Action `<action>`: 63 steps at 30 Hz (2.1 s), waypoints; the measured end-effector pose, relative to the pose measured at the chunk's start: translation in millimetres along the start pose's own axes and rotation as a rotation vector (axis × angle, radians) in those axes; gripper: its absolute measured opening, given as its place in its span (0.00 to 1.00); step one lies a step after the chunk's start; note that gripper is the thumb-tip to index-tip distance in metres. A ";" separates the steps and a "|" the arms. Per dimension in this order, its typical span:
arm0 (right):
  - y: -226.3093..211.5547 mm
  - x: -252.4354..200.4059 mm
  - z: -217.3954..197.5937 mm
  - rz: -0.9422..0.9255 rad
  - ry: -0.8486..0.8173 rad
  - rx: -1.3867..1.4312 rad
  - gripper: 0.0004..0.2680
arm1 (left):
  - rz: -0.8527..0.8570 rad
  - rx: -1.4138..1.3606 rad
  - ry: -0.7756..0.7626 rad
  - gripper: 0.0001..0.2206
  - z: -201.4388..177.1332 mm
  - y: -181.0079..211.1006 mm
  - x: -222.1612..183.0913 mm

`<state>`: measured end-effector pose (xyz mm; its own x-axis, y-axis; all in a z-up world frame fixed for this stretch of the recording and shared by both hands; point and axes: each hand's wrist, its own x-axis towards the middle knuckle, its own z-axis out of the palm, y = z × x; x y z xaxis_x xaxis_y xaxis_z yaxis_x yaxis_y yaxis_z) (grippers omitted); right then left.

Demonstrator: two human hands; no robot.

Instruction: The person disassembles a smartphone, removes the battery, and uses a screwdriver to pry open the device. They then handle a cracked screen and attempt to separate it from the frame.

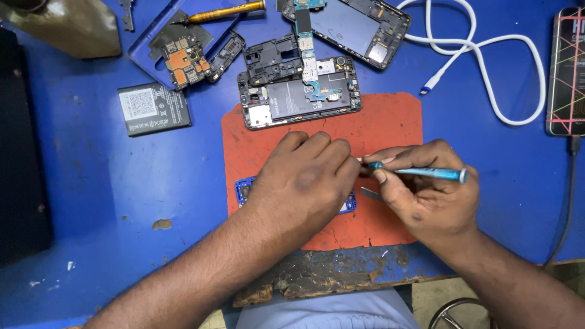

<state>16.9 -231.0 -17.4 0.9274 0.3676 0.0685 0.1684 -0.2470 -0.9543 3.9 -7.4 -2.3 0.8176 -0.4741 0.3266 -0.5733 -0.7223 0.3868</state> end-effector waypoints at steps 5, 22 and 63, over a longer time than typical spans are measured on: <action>0.9 0.6 1.0 0.000 -0.001 -0.049 0.07 | -0.049 -0.011 0.020 0.04 1.7 1.0 0.8; -5.5 2.9 3.1 0.029 -0.039 0.011 0.05 | -0.389 -0.362 0.380 0.07 -46.9 -47.3 -10.6; 2.4 -2.4 -7.7 -0.283 0.039 -0.273 0.07 | -0.369 0.237 0.502 0.06 -52.5 -120.1 -27.3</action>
<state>17.7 -239.4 -17.7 0.8426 0.4225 0.3339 0.4971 -0.3718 -0.7840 47.7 118.7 -12.3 0.8015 0.0764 0.5932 -0.1863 -0.9106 0.3690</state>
